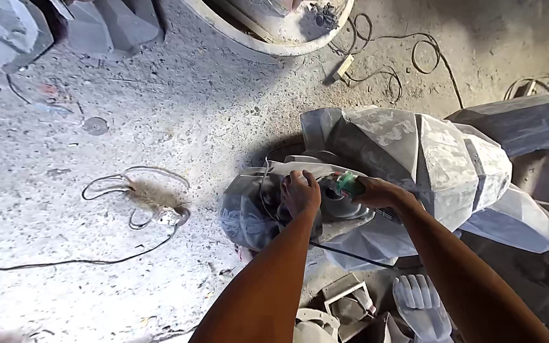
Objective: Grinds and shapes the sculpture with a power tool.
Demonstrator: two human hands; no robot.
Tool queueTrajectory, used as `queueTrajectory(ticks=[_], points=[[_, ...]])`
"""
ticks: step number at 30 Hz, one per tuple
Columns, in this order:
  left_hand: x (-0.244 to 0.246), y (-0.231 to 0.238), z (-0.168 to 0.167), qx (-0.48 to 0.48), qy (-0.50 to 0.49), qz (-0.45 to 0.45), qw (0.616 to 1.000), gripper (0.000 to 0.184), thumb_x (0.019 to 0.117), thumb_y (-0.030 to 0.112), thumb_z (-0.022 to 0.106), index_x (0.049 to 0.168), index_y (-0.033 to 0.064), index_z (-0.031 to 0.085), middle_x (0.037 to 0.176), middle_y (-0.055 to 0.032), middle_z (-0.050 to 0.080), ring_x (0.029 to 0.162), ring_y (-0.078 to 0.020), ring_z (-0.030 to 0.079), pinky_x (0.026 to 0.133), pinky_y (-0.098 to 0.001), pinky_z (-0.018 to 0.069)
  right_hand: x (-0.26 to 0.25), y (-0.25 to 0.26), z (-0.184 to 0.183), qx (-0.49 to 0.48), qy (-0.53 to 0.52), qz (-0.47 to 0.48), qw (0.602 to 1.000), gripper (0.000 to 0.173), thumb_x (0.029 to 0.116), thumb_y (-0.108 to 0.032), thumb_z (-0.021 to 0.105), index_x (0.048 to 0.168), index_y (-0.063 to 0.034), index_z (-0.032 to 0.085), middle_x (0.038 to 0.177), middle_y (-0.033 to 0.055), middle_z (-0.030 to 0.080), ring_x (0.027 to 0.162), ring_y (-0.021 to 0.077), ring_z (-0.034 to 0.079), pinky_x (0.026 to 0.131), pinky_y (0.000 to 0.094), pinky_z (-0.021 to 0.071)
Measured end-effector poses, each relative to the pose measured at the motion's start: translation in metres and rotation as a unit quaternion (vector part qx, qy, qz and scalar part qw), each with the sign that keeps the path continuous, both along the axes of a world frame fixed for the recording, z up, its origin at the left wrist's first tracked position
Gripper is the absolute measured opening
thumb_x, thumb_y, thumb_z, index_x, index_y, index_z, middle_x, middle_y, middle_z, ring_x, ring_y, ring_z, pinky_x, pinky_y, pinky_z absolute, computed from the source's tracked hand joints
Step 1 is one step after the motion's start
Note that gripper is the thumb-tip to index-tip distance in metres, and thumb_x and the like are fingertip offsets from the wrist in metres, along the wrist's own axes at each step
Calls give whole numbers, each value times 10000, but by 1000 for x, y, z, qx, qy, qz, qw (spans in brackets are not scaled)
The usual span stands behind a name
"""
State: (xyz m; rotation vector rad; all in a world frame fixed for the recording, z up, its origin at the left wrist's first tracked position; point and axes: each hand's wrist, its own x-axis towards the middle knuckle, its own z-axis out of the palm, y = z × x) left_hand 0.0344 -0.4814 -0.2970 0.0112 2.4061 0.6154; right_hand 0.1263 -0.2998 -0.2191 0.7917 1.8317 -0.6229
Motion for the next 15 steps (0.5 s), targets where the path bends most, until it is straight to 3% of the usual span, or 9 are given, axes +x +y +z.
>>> queueTrajectory(ticks=[5,8,11,15], points=[[0,1,1,-1,0,-2,1000,500,1066,482,340,1261,133,640,1286,-131,655,1302,-325,568,1061,-548,461,-17,2,-1,-28,-28,8,999,597,884,-463,771,1314,-85,602,1164,163,684,1106,325,658,948,600,508],[-2,0,4,6,-1,-6,1000,499,1065,466,368,1281,110,644,1276,-149,662,1270,-341,592,1037,-560,481,-30,9,4,-30,-51,19,998,553,894,-439,763,1243,-32,627,1105,195,679,1055,351,657,903,616,507],[-1,0,2,2,4,-2,1000,494,1063,475,364,1262,124,648,1274,-143,659,1269,-335,588,1029,-554,481,-33,25,9,-23,-81,29,996,547,899,-480,743,1199,-29,661,1095,197,684,1049,352,657,903,624,495],[0,1,2,-8,7,5,1000,490,1056,493,371,1252,143,652,1273,-123,660,1279,-316,583,1021,-544,488,-19,47,21,-54,-98,-69,991,504,954,-453,691,1261,-60,625,1043,172,704,912,300,706,836,536,573]])
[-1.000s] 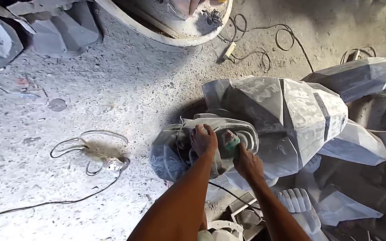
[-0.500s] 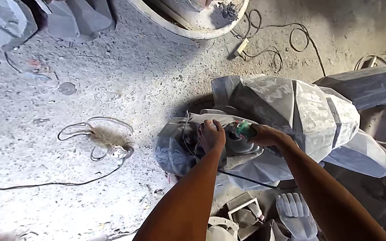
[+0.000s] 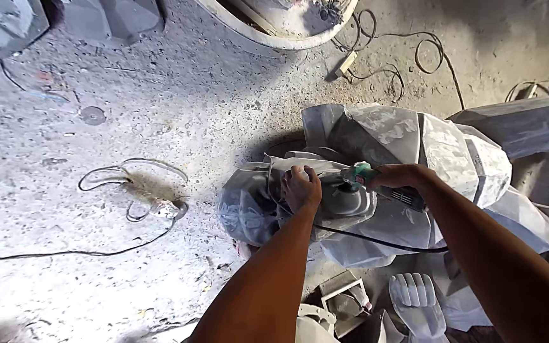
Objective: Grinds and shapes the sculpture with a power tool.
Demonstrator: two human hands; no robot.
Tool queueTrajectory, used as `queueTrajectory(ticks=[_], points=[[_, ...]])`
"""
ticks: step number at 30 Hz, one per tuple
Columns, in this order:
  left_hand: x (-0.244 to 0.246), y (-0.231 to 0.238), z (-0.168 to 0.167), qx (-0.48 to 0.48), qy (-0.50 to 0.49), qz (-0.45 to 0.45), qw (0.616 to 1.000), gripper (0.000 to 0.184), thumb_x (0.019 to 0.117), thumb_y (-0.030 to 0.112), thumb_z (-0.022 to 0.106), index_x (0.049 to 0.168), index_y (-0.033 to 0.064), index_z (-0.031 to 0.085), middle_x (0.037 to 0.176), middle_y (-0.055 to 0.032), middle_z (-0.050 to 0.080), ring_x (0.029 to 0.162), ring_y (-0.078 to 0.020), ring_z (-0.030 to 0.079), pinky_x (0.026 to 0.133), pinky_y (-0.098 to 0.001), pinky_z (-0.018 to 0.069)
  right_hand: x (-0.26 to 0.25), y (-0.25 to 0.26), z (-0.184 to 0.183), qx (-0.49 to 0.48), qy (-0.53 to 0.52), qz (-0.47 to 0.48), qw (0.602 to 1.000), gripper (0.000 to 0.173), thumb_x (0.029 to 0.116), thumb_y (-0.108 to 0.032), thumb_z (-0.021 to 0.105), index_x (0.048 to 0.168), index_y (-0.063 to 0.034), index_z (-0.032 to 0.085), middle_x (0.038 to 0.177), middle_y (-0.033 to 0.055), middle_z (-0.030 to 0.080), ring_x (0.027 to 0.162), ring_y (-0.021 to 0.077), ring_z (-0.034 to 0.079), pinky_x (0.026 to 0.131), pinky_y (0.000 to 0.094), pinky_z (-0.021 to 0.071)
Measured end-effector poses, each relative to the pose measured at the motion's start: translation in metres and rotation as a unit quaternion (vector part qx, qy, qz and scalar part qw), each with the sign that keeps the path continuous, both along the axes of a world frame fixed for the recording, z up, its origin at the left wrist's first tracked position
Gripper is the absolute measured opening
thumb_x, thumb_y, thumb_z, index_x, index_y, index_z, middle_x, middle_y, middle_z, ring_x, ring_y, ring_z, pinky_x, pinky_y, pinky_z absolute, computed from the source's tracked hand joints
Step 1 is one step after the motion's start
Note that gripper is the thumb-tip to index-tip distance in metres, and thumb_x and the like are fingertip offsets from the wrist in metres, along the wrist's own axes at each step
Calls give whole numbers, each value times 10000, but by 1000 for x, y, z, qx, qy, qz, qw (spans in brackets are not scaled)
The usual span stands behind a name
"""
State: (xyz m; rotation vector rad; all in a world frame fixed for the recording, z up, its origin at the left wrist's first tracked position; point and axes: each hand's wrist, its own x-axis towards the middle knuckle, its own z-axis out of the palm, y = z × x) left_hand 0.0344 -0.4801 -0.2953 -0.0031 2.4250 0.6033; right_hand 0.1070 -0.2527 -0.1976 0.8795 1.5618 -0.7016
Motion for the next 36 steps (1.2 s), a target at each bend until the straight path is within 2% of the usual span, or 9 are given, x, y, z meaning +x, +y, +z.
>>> queueTrajectory(ticks=[3,5,7,12,18,20,22,27,36], points=[[0,0,1,1,-10,2,1000,491,1056,503,361,1256,159,648,1287,-114,655,1299,-314,568,1032,-552,474,3,3,2,-9,-16,-63,998,512,968,-411,695,1328,-67,573,1018,182,705,822,298,719,768,489,607],[0,-1,0,2,-6,2,1000,490,1056,498,360,1246,155,653,1272,-116,660,1287,-312,576,1026,-549,479,0,-3,0,-2,-7,-39,999,522,951,-418,708,1314,-65,581,1035,174,703,863,291,718,790,492,603],[0,-1,0,5,1,-2,1000,486,1056,492,366,1235,148,658,1255,-121,666,1272,-311,587,1024,-548,478,-7,-16,-6,13,5,21,1000,571,921,-472,722,1307,-66,611,1117,176,690,1014,315,679,896,565,535],[0,-2,-3,5,9,-4,1000,482,1056,488,379,1228,135,658,1243,-131,670,1261,-322,595,1015,-550,488,-19,-55,-16,37,33,99,994,633,880,-465,755,1312,-33,588,1170,205,668,1121,367,644,927,640,496],[-2,-1,1,6,-7,2,1000,482,1061,491,371,1236,142,653,1269,-129,658,1284,-322,574,1030,-558,471,19,-66,0,117,52,34,991,705,866,-482,751,1432,-129,523,1219,179,684,1150,369,656,951,647,505],[-1,-2,2,5,-14,0,1000,480,1058,491,371,1239,146,651,1275,-132,655,1286,-323,573,1034,-556,471,47,-68,9,146,69,-13,987,731,864,-503,752,1452,-152,495,1187,171,694,1111,364,673,929,641,524],[-3,-2,2,7,-20,-10,1000,488,1060,490,363,1250,142,648,1274,-145,653,1278,-339,575,1016,-568,480,73,-77,15,187,87,-51,977,698,857,-515,761,1413,-169,517,1087,164,713,1003,368,701,835,648,551],[-1,-2,0,6,-16,-16,1000,495,1060,502,362,1243,145,654,1282,-134,653,1282,-326,577,1030,-559,476,90,-129,7,271,89,13,958,602,845,-487,684,1358,-220,515,939,131,724,870,367,721,699,605,564],[0,-1,-6,10,5,-11,1000,485,1066,483,362,1208,128,661,1213,-140,673,1205,-331,618,976,-572,495,65,-196,-51,275,98,62,954,659,901,-303,673,1511,-261,427,1099,189,675,851,379,710,702,534,579]])
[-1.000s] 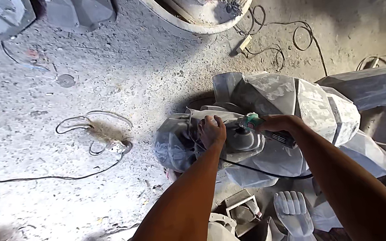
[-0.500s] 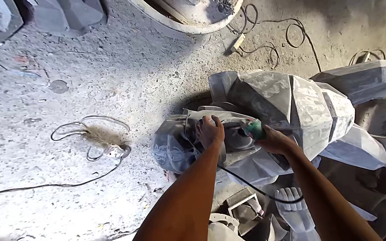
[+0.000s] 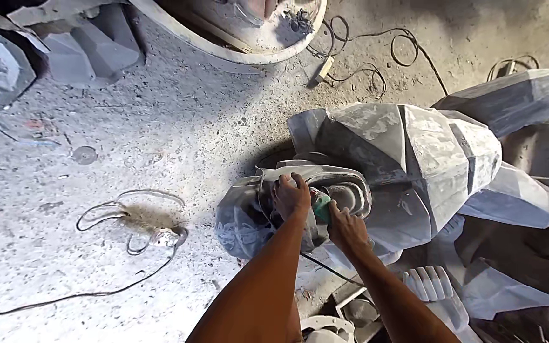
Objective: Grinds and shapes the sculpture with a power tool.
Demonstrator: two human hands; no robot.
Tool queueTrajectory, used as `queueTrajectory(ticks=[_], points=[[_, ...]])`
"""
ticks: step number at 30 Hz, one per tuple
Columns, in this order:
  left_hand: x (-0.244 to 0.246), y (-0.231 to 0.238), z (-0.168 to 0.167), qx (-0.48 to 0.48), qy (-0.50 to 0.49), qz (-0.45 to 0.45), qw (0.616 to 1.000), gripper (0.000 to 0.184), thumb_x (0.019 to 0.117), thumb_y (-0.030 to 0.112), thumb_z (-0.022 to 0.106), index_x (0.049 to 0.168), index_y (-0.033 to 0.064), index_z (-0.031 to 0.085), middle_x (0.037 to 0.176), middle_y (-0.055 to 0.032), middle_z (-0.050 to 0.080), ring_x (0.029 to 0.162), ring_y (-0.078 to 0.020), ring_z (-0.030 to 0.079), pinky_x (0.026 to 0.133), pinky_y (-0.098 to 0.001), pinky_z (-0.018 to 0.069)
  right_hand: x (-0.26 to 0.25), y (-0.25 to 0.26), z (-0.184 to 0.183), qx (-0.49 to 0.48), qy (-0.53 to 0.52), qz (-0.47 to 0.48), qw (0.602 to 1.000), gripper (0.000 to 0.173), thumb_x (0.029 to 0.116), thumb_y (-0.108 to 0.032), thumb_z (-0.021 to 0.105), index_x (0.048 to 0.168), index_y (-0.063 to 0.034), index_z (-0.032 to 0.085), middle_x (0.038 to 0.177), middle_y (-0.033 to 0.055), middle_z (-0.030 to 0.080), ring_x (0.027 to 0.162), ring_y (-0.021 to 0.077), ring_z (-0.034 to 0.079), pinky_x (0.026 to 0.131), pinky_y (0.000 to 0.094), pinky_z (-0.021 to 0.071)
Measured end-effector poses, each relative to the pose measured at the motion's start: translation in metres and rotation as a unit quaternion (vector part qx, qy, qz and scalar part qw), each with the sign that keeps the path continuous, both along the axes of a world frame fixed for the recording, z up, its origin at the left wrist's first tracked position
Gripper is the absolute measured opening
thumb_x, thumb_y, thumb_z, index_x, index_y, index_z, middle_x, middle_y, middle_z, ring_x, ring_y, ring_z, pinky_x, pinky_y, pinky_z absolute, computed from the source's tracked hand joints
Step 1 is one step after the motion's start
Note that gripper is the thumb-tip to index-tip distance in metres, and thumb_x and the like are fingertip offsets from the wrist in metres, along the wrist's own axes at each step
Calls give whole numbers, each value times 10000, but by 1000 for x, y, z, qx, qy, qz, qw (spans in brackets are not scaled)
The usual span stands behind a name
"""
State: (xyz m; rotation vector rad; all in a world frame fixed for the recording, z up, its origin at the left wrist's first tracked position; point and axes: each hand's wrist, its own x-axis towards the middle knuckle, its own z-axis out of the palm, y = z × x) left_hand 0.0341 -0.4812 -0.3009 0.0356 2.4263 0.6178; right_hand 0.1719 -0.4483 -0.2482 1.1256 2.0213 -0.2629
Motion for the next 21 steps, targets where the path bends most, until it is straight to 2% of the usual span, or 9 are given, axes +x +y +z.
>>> queueTrajectory(ticks=[4,10,13,18,21], points=[[0,0,0,2,5,1,1000,480,1070,479,367,1196,121,662,1198,-144,677,1192,-330,623,973,-579,489,-10,10,11,4,-7,-17,1000,669,889,-309,694,1502,-251,433,1096,180,679,880,370,715,712,535,581],[1,-1,1,2,11,4,1000,479,1073,479,378,1182,116,671,1178,-145,680,1173,-330,632,970,-572,495,17,16,34,27,11,-56,998,606,903,-377,638,1465,-229,465,1065,146,697,888,338,723,721,518,580],[1,-1,1,3,9,-2,1000,485,1075,479,370,1171,112,673,1180,-157,678,1177,-338,628,973,-578,491,26,5,30,10,18,-73,997,617,913,-376,622,1484,-223,445,1089,153,694,907,348,722,743,530,582],[-1,-2,3,12,4,-21,1000,523,1080,472,350,1212,71,659,1186,-196,680,1163,-374,640,958,-605,503,26,-7,13,-51,-5,-40,998,659,933,-328,604,1551,-267,380,1224,197,652,965,388,707,784,561,573],[0,-1,-1,9,14,-18,1000,509,1079,472,358,1191,83,666,1177,-186,680,1159,-365,639,954,-601,502,34,-3,20,-26,12,-63,998,606,943,-354,592,1518,-276,420,1189,169,667,932,365,715,763,543,578]])
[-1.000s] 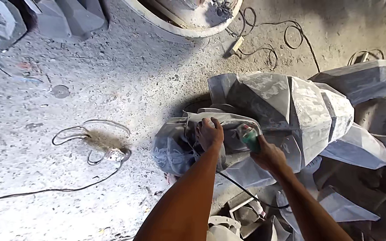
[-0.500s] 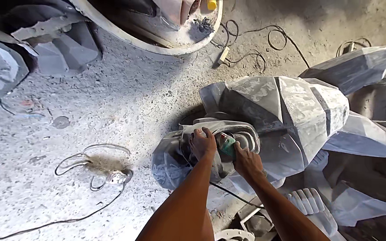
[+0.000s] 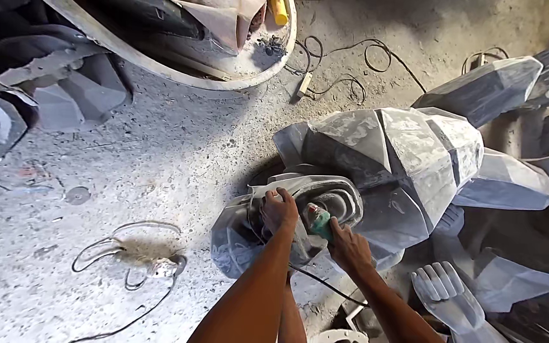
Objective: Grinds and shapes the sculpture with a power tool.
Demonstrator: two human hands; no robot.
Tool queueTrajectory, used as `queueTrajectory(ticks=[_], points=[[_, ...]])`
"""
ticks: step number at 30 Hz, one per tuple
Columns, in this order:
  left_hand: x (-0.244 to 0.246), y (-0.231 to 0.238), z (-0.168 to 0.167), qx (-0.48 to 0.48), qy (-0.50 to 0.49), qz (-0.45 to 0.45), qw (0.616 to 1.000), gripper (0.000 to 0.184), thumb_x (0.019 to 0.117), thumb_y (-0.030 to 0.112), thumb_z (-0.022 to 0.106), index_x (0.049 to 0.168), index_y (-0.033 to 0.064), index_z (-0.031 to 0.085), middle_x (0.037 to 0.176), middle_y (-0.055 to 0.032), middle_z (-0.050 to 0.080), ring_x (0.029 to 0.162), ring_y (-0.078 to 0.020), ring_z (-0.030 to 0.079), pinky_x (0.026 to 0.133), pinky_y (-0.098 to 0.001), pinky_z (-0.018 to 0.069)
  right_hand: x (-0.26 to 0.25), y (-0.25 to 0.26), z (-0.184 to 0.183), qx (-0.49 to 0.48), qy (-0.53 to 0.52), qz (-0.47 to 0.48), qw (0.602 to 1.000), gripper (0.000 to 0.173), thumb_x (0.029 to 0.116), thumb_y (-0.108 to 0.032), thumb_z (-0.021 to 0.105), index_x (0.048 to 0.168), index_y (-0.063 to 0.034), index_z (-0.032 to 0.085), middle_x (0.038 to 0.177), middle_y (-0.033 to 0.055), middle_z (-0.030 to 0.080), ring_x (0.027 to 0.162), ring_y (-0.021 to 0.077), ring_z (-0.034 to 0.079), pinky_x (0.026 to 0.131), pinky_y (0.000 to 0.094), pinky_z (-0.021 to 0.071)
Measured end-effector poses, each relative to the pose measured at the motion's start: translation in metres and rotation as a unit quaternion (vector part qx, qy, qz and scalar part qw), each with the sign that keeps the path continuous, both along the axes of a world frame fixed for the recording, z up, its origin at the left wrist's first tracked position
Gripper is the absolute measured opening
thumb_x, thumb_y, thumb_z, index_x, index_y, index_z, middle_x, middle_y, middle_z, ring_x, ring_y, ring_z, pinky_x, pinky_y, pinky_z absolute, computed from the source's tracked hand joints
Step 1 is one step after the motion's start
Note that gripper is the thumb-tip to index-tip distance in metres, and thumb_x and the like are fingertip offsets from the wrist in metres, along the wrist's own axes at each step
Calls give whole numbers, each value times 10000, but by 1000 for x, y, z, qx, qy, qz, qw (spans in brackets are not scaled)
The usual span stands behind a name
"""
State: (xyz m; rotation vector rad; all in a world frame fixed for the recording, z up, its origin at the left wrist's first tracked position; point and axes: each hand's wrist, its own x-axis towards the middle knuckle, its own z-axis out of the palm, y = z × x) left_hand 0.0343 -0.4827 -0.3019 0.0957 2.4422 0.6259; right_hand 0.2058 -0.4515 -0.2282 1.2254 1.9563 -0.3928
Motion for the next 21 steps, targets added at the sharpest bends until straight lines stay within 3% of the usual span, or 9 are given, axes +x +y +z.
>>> queueTrajectory(ticks=[2,5,13,21], points=[[1,0,0,-5,4,1,1000,503,1076,473,362,1182,85,664,1174,-178,682,1163,-354,638,959,-596,498,7,3,9,43,16,-38,998,562,932,-383,598,1465,-259,469,1125,142,691,884,340,726,728,527,585],[1,0,0,1,0,-1,1000,520,1081,476,356,1190,73,666,1172,-189,683,1162,-363,638,968,-601,493,12,4,15,84,15,-86,993,605,925,-419,614,1483,-239,463,1122,133,687,875,320,726,724,508,586],[0,-1,1,9,5,-3,1000,515,1088,452,355,1159,50,671,1159,-208,683,1156,-380,638,964,-607,488,10,-7,-2,-16,11,-51,999,639,927,-370,612,1526,-288,404,1218,175,657,952,370,713,775,551,577],[0,-1,0,3,4,-5,1000,531,1088,467,349,1169,50,667,1158,-207,681,1153,-377,637,963,-607,485,50,4,3,114,51,-117,985,650,909,-455,649,1495,-252,457,1086,136,683,825,327,717,687,525,579]])
